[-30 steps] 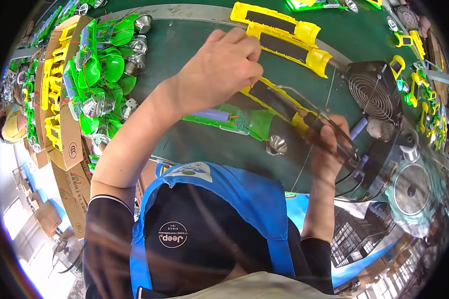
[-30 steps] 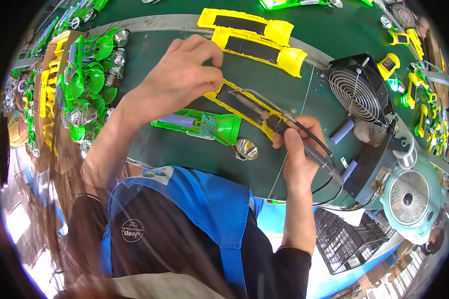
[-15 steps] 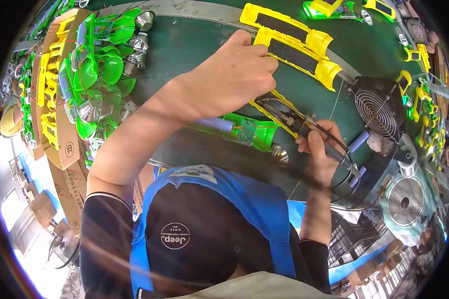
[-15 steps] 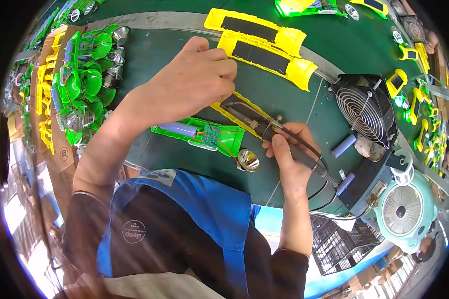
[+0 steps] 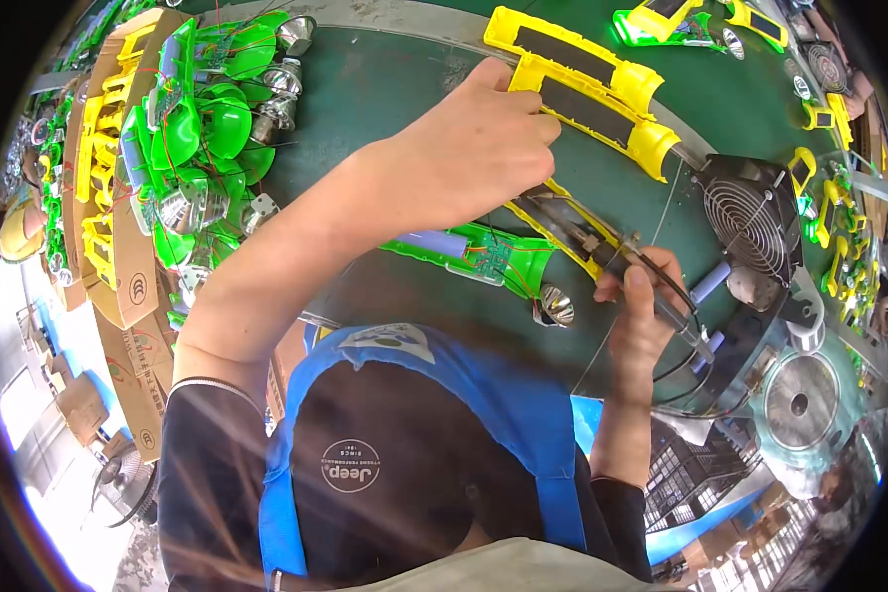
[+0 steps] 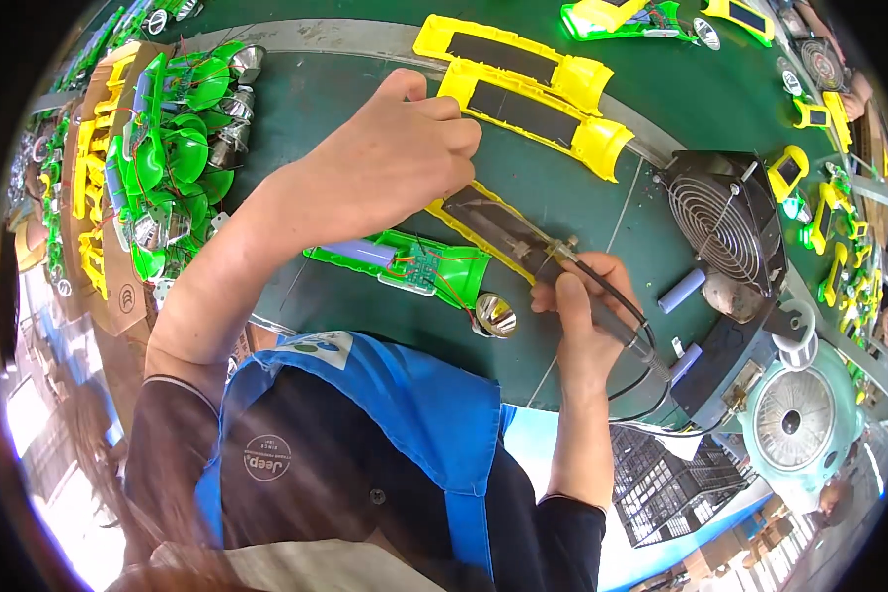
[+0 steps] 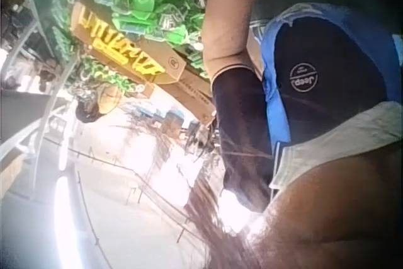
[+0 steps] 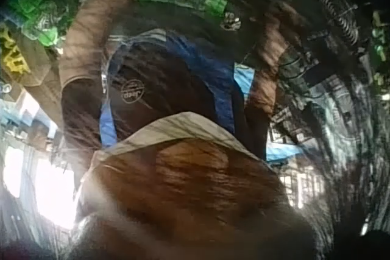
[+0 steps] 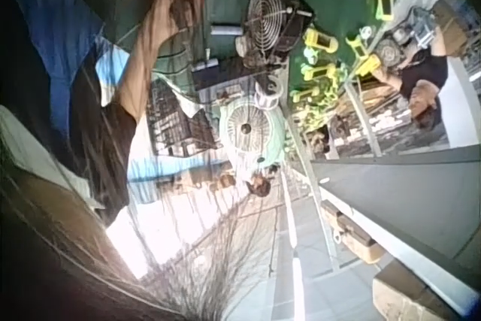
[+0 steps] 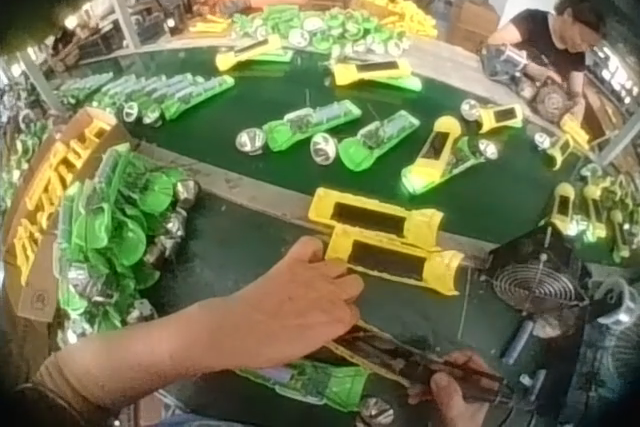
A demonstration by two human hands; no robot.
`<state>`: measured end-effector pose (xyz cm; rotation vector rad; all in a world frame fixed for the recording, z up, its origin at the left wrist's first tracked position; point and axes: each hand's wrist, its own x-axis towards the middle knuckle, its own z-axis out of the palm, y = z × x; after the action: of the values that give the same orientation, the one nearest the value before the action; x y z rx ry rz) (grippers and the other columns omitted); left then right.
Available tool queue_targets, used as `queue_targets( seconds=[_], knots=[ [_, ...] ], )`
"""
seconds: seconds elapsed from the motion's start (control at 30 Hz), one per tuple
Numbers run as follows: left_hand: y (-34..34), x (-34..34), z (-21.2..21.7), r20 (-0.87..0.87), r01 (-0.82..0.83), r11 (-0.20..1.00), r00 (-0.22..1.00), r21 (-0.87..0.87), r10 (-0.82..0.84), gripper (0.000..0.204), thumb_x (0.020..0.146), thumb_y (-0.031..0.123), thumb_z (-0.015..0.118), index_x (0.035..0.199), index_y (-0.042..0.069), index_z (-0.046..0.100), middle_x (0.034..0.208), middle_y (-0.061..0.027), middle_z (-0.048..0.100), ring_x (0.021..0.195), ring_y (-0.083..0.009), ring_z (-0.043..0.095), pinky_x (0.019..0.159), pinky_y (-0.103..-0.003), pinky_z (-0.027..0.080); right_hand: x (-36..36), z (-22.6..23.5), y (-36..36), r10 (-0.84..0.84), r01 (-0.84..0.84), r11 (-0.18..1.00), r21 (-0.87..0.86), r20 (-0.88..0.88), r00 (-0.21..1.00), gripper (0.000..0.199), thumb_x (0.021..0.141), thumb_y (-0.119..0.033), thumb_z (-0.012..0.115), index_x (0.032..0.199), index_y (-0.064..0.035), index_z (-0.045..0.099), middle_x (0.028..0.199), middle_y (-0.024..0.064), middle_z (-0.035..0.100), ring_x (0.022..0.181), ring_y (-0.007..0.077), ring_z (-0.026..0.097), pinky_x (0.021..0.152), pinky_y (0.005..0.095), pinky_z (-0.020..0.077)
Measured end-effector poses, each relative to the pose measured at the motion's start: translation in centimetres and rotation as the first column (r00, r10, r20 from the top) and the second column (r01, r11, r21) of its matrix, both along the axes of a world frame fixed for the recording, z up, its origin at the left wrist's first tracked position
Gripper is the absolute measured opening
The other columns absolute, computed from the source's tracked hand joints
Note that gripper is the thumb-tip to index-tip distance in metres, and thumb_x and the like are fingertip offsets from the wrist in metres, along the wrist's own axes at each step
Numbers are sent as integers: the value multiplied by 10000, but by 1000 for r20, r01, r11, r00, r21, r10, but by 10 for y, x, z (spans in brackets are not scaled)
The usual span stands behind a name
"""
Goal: Soldering electrical components and wires into plastic solar lamp housings on a factory assembly line.
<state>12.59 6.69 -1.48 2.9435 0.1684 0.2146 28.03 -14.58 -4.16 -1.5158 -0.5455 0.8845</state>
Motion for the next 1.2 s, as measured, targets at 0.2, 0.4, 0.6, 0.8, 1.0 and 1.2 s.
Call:
queue_targets(
  seconds=[0.2, 0.4, 0.6, 0.8, 1.0, 1.2],
  knots=[
    [1, 0, -3, 10, 3, 1000, 1000, 14, -4, 113, 768, 120, 564, 685, 114, 640, 790, -9, 531, 860, -171, 544, 842, -366, 350, -5, -3, -6, -85, 83, 995, 64, 30, 996, 285, 876, -181, 647, 1002, 42, 524, 750, 144, 644, 619, 190, 622, 625, 305, 527],
    [0, 1, -5, 1, 14, 1000, 1000, 26, -14, 98, 775, 117, 615, 680, 115, 642, 778, -8, 522, 852, -167, 546, 846, -367, 348, -7, -22, -19, -194, 166, 936, 309, 60, 979, 338, 877, -235, 669, 1019, 25, 506, 855, 136, 611, 675, 220, 625, 682, 322, 504],
    [0, 1, 2, -47, 6, 1000, 999, -16, -7, 92, 784, 113, 632, 692, 112, 639, 801, -2, 530, 868, -168, 543, 868, -376, 342, -6, -34, -27, -221, 179, 920, 349, 86, 971, 383, 888, -320, 627, 1038, 7, 495, 850, 133, 587, 732, 210, 579, 692, 330, 478],
    [-1, 2, 2, -98, 7, 999, 995, -37, -11, 66, 792, 119, 632, 727, 122, 642, 816, 2, 522, 892, -160, 533, 874, -368, 336, -5, -34, -25, -244, 218, 883, 416, 8, 970, 355, 883, -261, 658, 1012, 26, 495, 879, 138, 579, 686, 231, 622, 674, 326, 505],
    [0, 3, 4, -127, 12, 999, 992, -48, -18, 60, 800, 123, 626, 742, 126, 638, 824, 0, 508, 895, -154, 534, 853, -363, 332, -1, -37, -25, -226, 204, 879, 430, -1, 974, 351, 890, -254, 653, 1026, 33, 502, 905, 139, 583, 689, 227, 621, 691, 324, 502],
    [1, 0, 7, -156, 6, 995, 988, -100, -22, 55, 805, 127, 621, 754, 116, 635, 823, -5, 502, 875, -152, 536, 834, -361, 332, -2, -33, -21, -205, 170, 875, 454, 29, 978, 332, 896, -248, 633, 1026, 31, 507, 851, 152, 615, 697, 215, 623, 726, 308, 477]
  ],
)
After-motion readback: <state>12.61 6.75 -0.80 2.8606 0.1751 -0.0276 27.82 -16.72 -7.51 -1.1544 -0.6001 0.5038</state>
